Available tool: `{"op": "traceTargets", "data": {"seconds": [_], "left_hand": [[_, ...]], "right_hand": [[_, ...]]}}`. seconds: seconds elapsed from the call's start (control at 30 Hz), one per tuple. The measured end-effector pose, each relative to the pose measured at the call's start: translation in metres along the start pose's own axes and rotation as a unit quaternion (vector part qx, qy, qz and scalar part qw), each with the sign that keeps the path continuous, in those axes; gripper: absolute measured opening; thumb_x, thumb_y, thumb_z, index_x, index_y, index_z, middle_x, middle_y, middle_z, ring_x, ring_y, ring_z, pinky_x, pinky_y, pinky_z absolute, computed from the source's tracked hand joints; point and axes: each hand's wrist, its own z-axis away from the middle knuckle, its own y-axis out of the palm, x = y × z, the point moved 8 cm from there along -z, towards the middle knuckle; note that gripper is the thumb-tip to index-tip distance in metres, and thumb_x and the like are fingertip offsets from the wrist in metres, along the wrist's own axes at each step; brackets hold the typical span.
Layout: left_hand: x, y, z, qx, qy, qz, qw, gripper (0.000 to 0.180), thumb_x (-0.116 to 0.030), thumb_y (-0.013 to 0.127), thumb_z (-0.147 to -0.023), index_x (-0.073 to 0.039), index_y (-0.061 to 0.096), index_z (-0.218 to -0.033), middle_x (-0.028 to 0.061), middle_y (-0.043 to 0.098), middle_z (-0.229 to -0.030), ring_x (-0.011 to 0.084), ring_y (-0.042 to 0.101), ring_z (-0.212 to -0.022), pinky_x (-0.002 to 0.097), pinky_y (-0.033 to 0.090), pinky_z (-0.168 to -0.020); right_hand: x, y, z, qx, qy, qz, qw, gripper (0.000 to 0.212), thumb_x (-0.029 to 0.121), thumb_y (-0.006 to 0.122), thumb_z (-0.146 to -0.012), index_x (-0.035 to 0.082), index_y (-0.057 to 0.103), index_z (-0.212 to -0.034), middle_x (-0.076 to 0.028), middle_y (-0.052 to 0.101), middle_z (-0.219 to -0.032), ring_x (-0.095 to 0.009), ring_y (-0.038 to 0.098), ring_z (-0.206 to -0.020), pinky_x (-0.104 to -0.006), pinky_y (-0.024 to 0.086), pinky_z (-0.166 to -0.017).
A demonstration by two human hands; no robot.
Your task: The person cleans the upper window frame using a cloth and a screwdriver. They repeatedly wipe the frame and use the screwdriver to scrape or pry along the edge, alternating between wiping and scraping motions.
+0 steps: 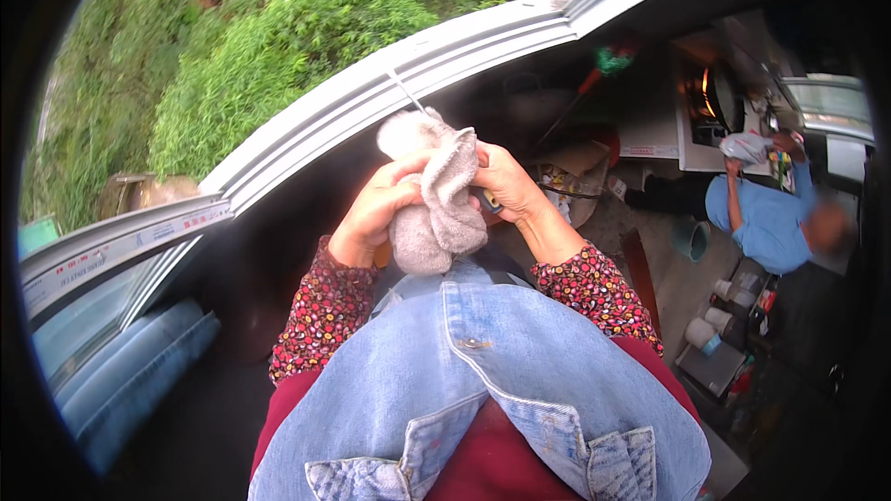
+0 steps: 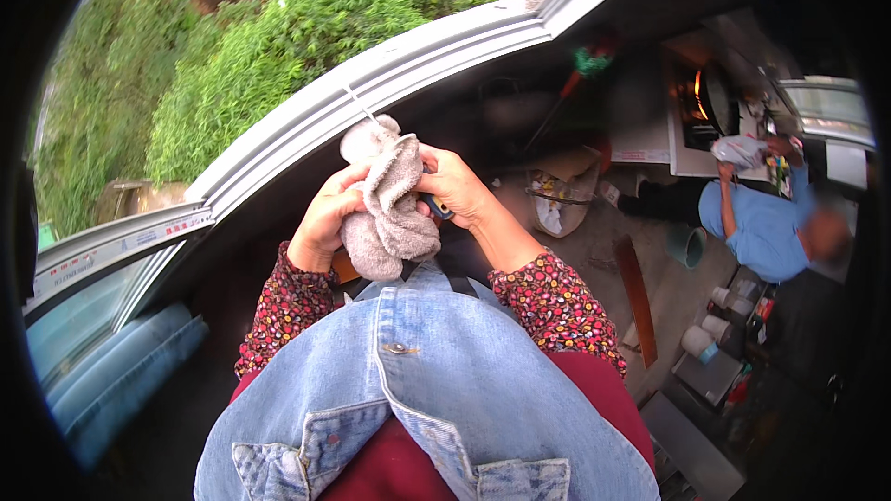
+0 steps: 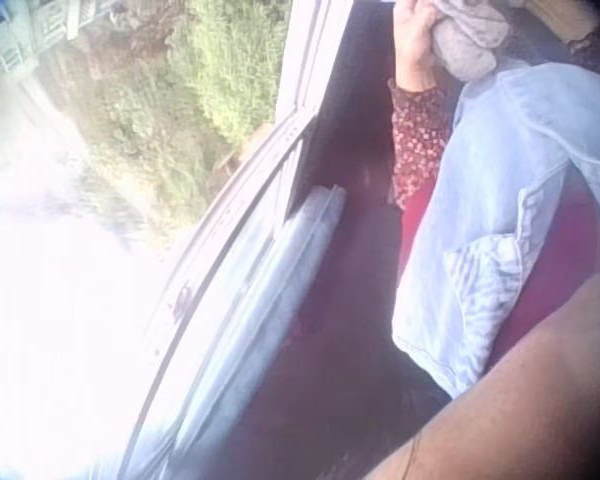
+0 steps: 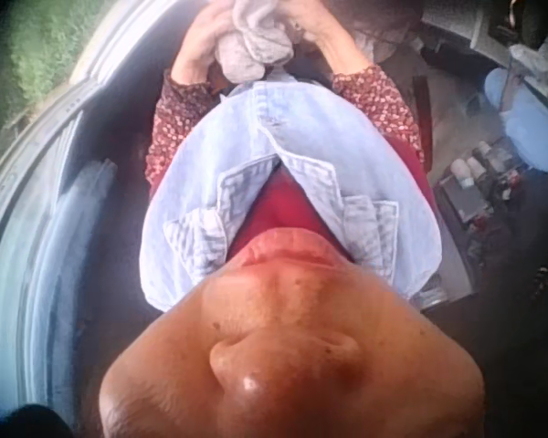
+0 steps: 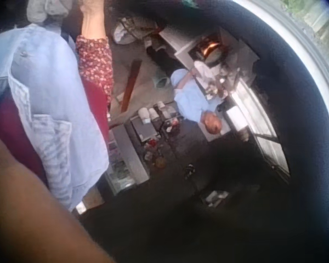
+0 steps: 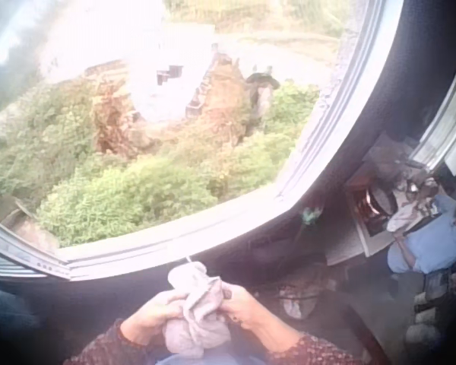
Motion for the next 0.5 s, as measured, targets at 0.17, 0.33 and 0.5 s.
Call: {"op": "traceTargets", "data": {"seconds": [0.17, 0.33, 0.5], "left_hand": [[-0.005, 0.03, -0.008, -0.005, 0.003, -0.119, 0.993, 0.068, -0.026, 0.07, -0.085, -0.001, 0.045, -0.143, 0.0128, 0.06, -0.124, 0.0203, 0.058, -0.116, 0.0357, 0.046, -0.102], [0.003, 0.025, -0.021, -0.067, 0.097, -0.487, 0.866, 0.088, -0.04, 0.086, -0.07, 0.0, 0.046, -0.138, 0.0166, 0.06, -0.121, 0.0265, 0.061, -0.114, 0.038, 0.047, -0.098], [0.015, 0.018, -0.034, -0.174, 0.065, -0.63, 0.754, 0.073, -0.045, 0.08, -0.072, 0.001, 0.053, -0.122, 0.0223, 0.065, -0.11, 0.0402, 0.065, -0.102, 0.0458, 0.052, -0.084]], "right_hand": [[0.006, -0.029, 0.024, -0.095, -0.02, 0.005, 0.995, 0.026, 0.014, 0.065, -0.093, 0.001, 0.064, -0.115, -0.004, 0.068, -0.086, -0.006, 0.058, -0.054, -0.0197, 0.046, -0.045], [0.022, -0.037, 0.042, -0.217, -0.091, 0.003, 0.972, 0.017, 0.012, 0.058, -0.094, 0.003, 0.061, -0.107, -0.003, 0.062, -0.075, -0.007, 0.054, -0.051, -0.0215, 0.045, -0.045], [0.027, -0.036, 0.048, -0.255, -0.136, 0.022, 0.957, 0.013, 0.008, 0.062, -0.09, 0.003, 0.057, -0.101, -0.002, 0.057, -0.071, -0.01, 0.055, -0.051, -0.0233, 0.046, -0.046]]}}
